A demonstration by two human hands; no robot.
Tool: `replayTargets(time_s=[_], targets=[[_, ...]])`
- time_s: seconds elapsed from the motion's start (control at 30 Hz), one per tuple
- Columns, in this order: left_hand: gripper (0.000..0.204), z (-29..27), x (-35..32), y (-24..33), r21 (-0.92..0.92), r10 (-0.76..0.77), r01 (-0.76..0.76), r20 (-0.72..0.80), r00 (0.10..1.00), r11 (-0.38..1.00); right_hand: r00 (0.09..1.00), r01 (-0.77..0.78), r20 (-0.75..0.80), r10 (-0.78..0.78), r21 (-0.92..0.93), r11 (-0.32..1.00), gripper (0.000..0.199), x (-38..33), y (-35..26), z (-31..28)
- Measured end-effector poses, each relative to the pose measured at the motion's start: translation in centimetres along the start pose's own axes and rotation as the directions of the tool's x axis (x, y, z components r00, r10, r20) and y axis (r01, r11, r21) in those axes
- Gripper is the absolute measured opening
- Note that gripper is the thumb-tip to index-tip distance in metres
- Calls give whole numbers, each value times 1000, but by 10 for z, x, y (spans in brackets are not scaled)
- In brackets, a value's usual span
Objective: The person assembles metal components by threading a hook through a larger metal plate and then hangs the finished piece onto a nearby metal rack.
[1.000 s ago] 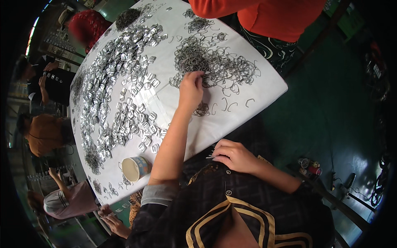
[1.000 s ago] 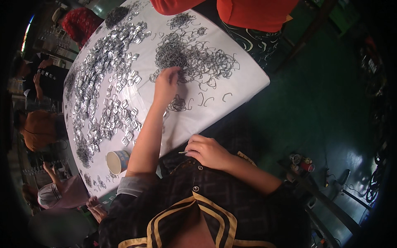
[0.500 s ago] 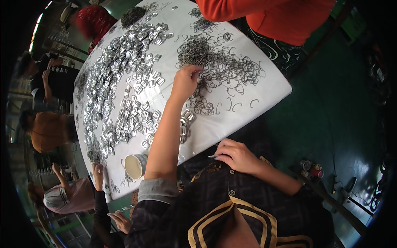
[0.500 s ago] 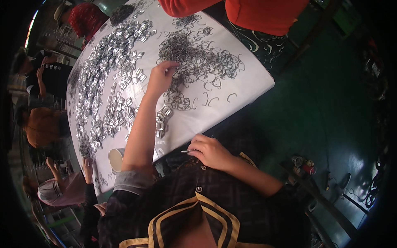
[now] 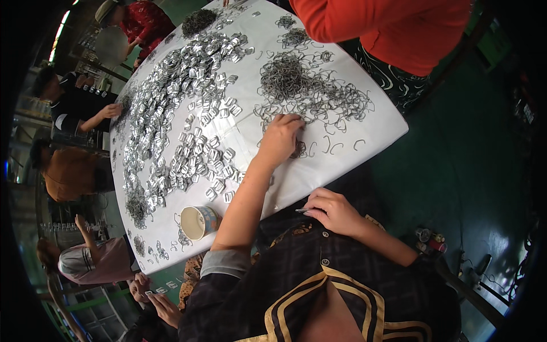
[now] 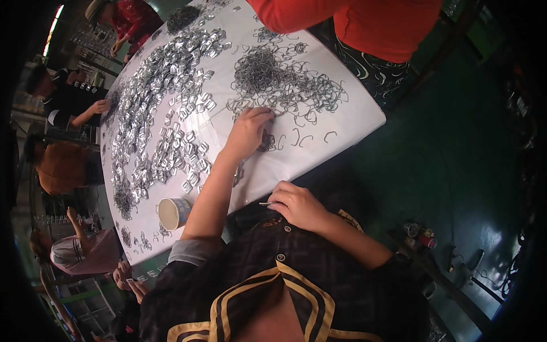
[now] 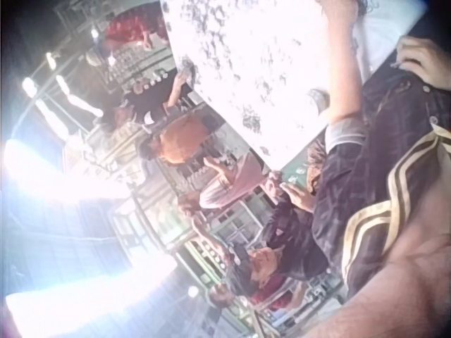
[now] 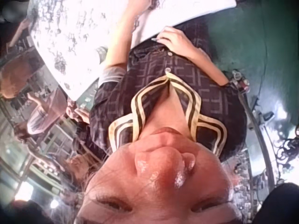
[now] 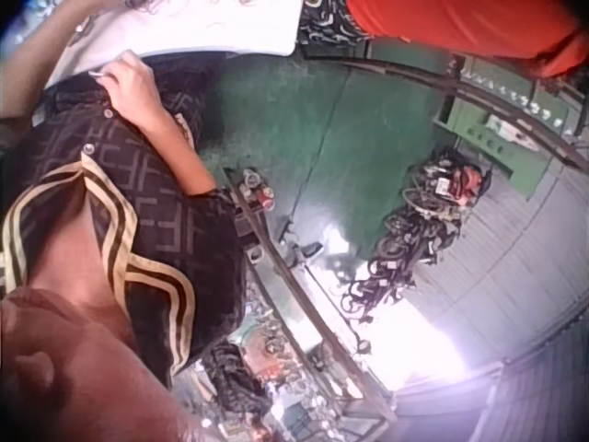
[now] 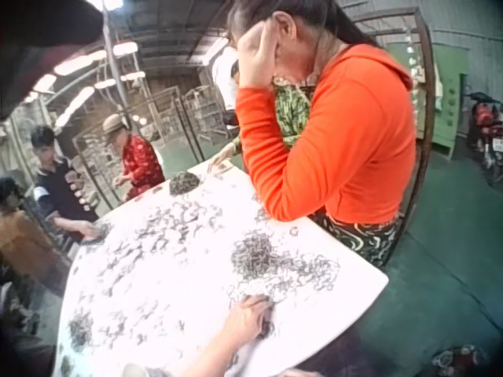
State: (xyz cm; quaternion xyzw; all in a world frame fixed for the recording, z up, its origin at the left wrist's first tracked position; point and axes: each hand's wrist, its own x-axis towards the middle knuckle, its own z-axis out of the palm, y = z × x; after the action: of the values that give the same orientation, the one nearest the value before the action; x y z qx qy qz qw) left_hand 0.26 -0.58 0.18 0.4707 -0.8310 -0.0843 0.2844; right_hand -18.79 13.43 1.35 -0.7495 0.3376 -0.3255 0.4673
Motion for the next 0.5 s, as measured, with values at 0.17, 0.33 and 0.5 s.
replayTargets(time_s=[0.17, 0.33, 0.5], targets=[[13, 1, 4, -1, -156, -97, 93, -15, 995, 983, 1000, 24, -17, -24, -2, 1000, 10, -3, 1, -1], [14, 5, 12, -3, -78, -102, 100, -25, 994, 992, 1000, 4, -21, -4, -15, 1000, 10, -4, 1, -1], [14, 11, 12, 10, -72, -68, 71, 41, 997, 995, 999, 21, -31, -21, 0, 1000, 11, -6, 3, 1]])
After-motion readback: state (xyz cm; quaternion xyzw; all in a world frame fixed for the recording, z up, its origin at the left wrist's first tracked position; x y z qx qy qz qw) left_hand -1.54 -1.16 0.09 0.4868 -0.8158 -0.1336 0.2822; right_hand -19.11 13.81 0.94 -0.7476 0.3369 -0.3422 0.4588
